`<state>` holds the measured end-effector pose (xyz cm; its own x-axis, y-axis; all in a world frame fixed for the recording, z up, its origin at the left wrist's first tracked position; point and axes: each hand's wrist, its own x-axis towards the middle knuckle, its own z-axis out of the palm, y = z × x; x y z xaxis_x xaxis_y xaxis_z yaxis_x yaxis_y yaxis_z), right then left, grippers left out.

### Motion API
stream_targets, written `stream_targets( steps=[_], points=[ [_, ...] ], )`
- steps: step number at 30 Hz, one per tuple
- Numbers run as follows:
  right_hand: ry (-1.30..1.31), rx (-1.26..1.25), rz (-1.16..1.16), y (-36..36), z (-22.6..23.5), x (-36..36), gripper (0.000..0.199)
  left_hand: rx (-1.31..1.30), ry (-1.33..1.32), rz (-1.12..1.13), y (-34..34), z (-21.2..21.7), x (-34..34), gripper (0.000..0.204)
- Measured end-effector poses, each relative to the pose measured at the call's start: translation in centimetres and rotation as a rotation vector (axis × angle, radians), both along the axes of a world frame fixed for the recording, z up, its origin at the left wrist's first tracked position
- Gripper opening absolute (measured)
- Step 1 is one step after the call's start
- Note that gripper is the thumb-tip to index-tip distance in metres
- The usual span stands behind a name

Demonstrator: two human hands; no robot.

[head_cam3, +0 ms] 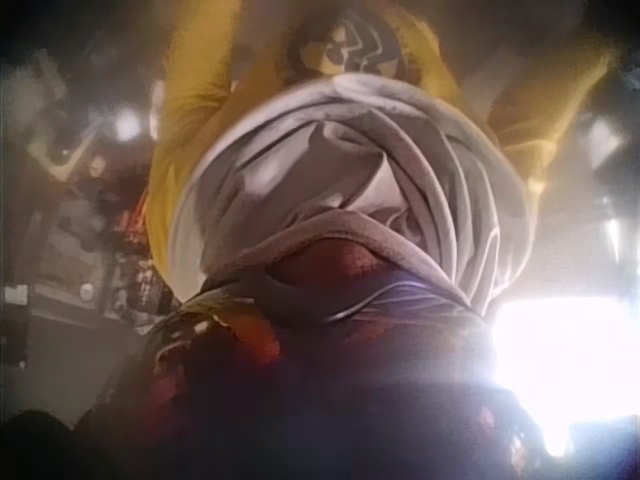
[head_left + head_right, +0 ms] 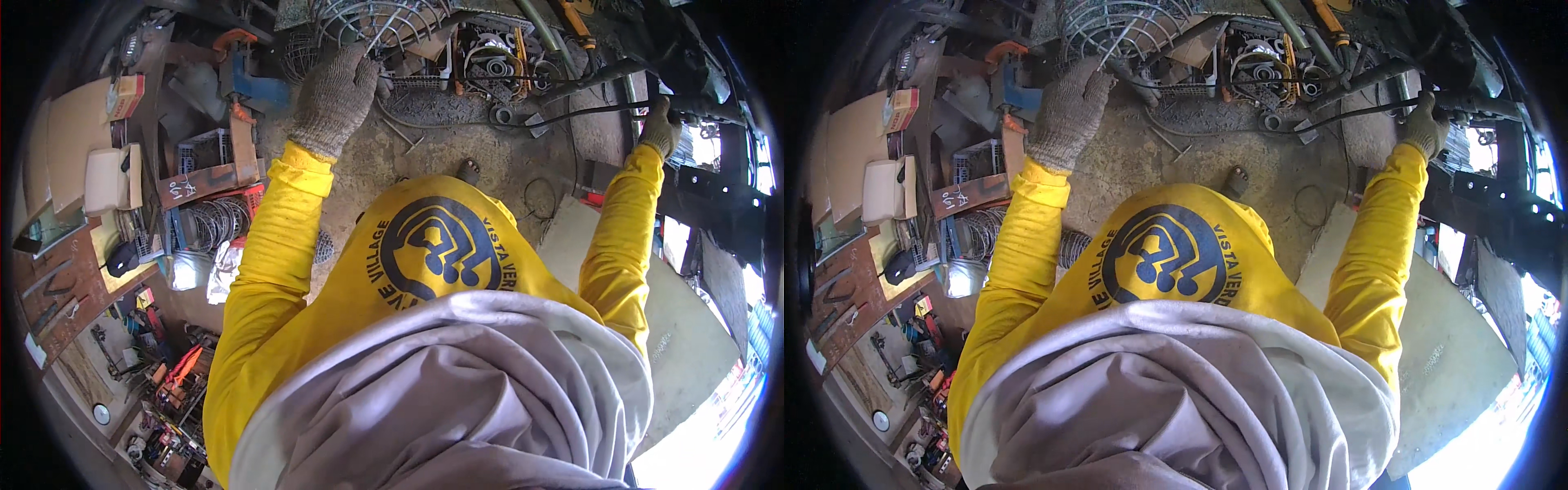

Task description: The person welds a spherical metal cage by hand using a welding torch. They hold the metal rods in position and apply the torch to create joints, rotating the cage to reach different areas.

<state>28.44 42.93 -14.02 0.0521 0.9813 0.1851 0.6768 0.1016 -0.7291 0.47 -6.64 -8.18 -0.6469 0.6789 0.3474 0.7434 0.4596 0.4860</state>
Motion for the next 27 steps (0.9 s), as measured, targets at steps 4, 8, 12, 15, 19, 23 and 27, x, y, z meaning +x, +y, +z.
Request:
stream_targets(
  steps=[4, 8, 12, 15, 19, 23, 27],
  points=[
    [0.069, -0.121, 0.069, 3.4, -0.9, 1.1, 0.064, -0.065, -0.008, 0.017, 0.3, 0.8, 0.5, 0.031],
    [-0.107, -0.039, 0.021, 3.5, -0.5, 1.0, 0.065, -0.039, -0.028, 0.044, 0.3, 0.1, 0.4, 0.03],
    [-0.182, -0.029, -0.028, 1.9, 1.4, -0.2, 0.073, -0.021, 0.029, 0.044, 0.3, -0.2, 0.4, 0.029],
    [-0.225, -0.044, -0.033, 3.1, 1.2, 0.1, 0.075, 0.032, 0.166, 0.039, 0.3, -1.2, -0.1, 0.029],
    [-0.258, -0.008, -0.017, 3.2, 0.9, 0.2, 0.076, 0.022, 0.067, 0.024, 0.4, -0.6, 0.2, 0.028],
    [-0.315, 0.027, 0.028, 2.4, 1.7, -0.8, 0.073, -0.045, -0.018, 0.058, 0.1, 0.2, 0.6, 0.028],
    [-0.274, 0.173, -0.085, 3.5, 1.9, 0.1, 0.067, 0.008, 0.015, 0.041, 0.6, -0.1, 0.6, 0.029]
  ],
)
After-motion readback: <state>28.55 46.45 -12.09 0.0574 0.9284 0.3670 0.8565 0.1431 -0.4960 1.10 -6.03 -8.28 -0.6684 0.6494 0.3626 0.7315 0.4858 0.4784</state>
